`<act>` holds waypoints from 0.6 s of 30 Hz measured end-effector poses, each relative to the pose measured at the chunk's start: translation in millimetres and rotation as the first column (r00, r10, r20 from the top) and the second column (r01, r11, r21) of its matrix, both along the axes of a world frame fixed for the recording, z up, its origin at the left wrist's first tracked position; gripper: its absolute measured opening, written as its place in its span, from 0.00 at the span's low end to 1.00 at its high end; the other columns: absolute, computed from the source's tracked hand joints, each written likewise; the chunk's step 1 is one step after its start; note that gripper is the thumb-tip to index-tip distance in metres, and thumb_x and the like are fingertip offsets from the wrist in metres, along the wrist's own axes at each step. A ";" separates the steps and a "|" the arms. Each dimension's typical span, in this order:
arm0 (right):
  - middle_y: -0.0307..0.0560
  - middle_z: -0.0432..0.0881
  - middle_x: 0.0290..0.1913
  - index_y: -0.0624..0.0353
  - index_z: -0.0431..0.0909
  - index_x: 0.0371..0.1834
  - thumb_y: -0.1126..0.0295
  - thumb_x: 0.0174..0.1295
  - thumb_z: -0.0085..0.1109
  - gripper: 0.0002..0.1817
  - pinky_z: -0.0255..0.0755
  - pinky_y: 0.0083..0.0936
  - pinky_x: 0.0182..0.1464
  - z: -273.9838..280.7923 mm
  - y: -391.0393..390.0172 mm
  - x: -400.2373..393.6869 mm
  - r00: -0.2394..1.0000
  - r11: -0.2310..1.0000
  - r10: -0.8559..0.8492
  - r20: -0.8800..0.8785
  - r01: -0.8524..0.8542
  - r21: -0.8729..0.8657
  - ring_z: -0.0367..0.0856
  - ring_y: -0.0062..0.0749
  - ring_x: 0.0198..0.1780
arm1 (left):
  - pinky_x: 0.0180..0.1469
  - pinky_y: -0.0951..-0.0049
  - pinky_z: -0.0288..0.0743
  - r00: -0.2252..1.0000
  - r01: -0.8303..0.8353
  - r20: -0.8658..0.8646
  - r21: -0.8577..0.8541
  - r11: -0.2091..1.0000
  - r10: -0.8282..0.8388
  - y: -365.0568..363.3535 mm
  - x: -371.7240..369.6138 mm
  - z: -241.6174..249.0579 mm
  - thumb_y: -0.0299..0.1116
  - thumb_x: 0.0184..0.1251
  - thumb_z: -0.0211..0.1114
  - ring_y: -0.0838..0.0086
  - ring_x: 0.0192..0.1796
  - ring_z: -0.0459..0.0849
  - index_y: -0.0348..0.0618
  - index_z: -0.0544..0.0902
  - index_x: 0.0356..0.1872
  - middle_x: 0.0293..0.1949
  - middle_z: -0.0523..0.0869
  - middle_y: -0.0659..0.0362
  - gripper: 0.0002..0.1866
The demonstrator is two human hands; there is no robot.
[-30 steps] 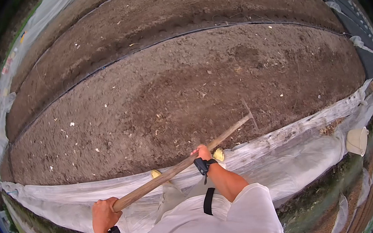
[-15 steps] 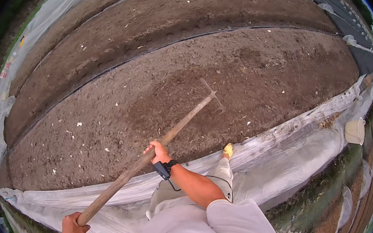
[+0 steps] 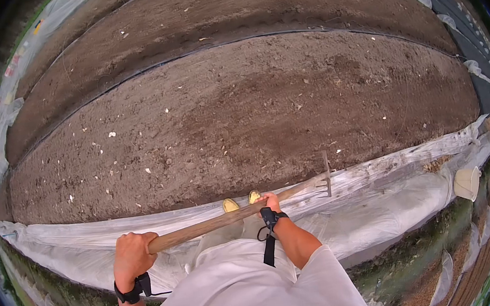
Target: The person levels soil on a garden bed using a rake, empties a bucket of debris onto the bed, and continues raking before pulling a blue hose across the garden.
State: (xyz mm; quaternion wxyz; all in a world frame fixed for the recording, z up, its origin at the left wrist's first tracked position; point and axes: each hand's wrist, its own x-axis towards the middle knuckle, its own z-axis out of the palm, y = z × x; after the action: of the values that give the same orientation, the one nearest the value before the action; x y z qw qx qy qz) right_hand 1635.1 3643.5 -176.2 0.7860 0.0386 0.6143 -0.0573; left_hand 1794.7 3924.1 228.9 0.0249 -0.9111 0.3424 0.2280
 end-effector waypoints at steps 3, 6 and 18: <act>0.41 0.68 0.16 0.54 0.63 0.15 0.73 0.52 0.49 0.10 0.73 0.35 0.36 57.4 136.6 118.5 0.969 0.934 0.096 0.229 -0.167 0.315 0.68 0.35 0.22 | 0.32 0.60 0.73 0.933 -0.316 0.203 0.071 0.946 0.296 46.5 -9.6 120.6 0.23 0.35 0.65 0.51 0.28 0.80 0.43 0.83 0.28 0.21 0.81 0.49 0.12; 0.42 0.70 0.19 0.54 0.65 0.18 0.71 0.54 0.52 0.09 0.74 0.38 0.39 113.3 208.0 185.6 0.889 0.877 0.252 0.383 -0.377 0.299 0.70 0.36 0.23 | 0.33 0.60 0.73 0.882 -0.404 0.301 0.094 0.910 0.361 55.3 -41.9 180.9 0.23 0.33 0.66 0.51 0.28 0.80 0.40 0.82 0.28 0.21 0.81 0.47 0.13; 0.43 0.66 0.15 0.54 0.64 0.16 0.71 0.54 0.51 0.11 0.73 0.36 0.29 2.4 87.2 152.9 0.939 0.927 0.338 0.061 -0.321 -0.194 0.69 0.35 0.20 | 0.35 0.57 0.77 0.906 -0.389 -0.146 0.081 0.918 0.397 158.8 -44.2 -56.9 0.34 0.42 0.67 0.49 0.29 0.82 0.43 0.81 0.30 0.24 0.83 0.47 0.12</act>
State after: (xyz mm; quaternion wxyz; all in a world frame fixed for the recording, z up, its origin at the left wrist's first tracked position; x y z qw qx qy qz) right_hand 1788.0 3730.6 -173.8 0.8126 -0.1342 0.5668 0.0215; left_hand 1750.5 4083.0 172.1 -0.0262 -0.9393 0.1472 0.3089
